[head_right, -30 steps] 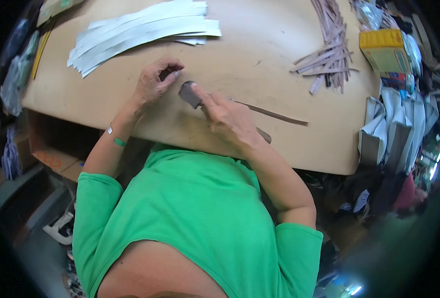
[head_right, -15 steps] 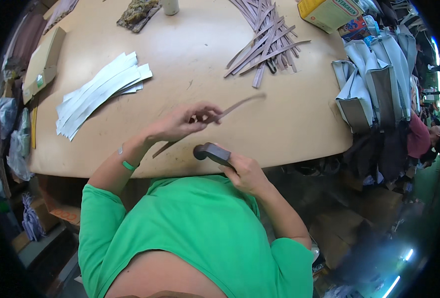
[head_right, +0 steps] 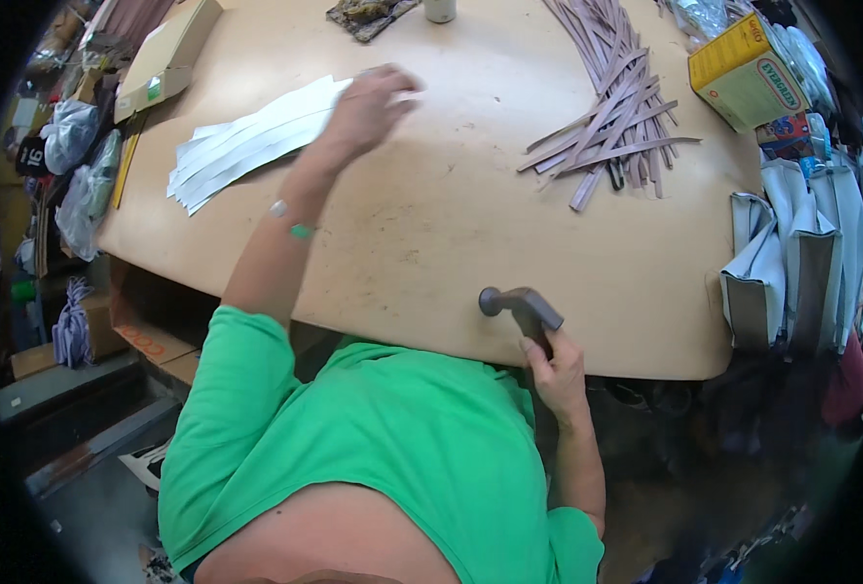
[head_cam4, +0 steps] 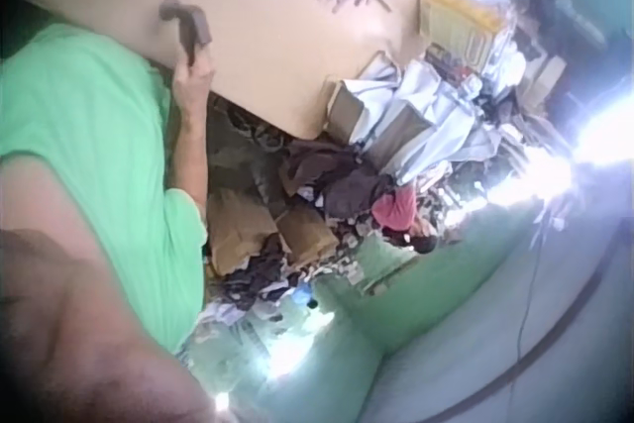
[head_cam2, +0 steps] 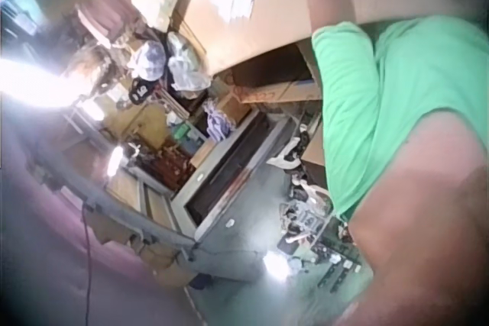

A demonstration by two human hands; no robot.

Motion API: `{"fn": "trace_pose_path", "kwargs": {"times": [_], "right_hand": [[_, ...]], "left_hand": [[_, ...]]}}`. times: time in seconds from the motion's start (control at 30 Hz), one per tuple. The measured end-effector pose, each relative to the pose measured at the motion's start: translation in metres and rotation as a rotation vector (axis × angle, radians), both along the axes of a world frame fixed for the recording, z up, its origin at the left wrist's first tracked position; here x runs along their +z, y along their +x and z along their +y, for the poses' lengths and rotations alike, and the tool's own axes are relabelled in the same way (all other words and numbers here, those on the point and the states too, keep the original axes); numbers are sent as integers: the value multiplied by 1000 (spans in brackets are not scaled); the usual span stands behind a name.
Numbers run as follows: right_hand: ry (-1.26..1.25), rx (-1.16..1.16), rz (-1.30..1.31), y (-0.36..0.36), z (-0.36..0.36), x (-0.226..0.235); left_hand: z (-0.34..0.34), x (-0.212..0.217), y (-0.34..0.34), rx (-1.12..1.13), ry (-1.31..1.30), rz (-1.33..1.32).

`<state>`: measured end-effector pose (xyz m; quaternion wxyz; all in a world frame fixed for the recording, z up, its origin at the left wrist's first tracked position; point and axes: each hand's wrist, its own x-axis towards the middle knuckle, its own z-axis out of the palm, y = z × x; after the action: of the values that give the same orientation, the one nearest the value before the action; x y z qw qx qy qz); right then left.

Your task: The person uses a hammer to flatten or bond leather strips on a workbench, handling individual strips from a pile and placing them onto other strips before striking them.

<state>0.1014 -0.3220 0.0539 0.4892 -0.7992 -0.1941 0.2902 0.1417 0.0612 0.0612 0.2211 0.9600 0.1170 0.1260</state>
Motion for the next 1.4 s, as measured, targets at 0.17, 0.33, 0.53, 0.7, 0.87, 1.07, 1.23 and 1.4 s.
{"fn": "trace_pose_path", "kwargs": {"times": [0.17, 0.33, 0.53, 0.7, 0.87, 1.07, 1.23, 1.4], "right_hand": [[135, -10, 353, 30, 32, -6], [-56, 51, 221, 61, 56, -4], [-550, 305, -584, 65, 67, 2], [-538, 366, -896, 44, 138, 34], [14, 506, -955, 14, 245, 29], [17, 594, -1228, -10, 344, -15], [-412, 569, -1290, -16, 360, -25], [-386, 522, -1288, -16, 358, -29]], "left_hand": [[64, -6, -98, 307, 144, 179], [69, -13, -114, 188, 187, 192], [91, -30, -123, -30, 246, -54], [108, -27, -125, -123, 145, -82], [108, -20, -124, 4, 9, 19], [127, -6, -126, 89, -433, 148], [139, -10, -139, 49, -1085, -223], [257, -4, -236, 83, -1533, -1050]]}}
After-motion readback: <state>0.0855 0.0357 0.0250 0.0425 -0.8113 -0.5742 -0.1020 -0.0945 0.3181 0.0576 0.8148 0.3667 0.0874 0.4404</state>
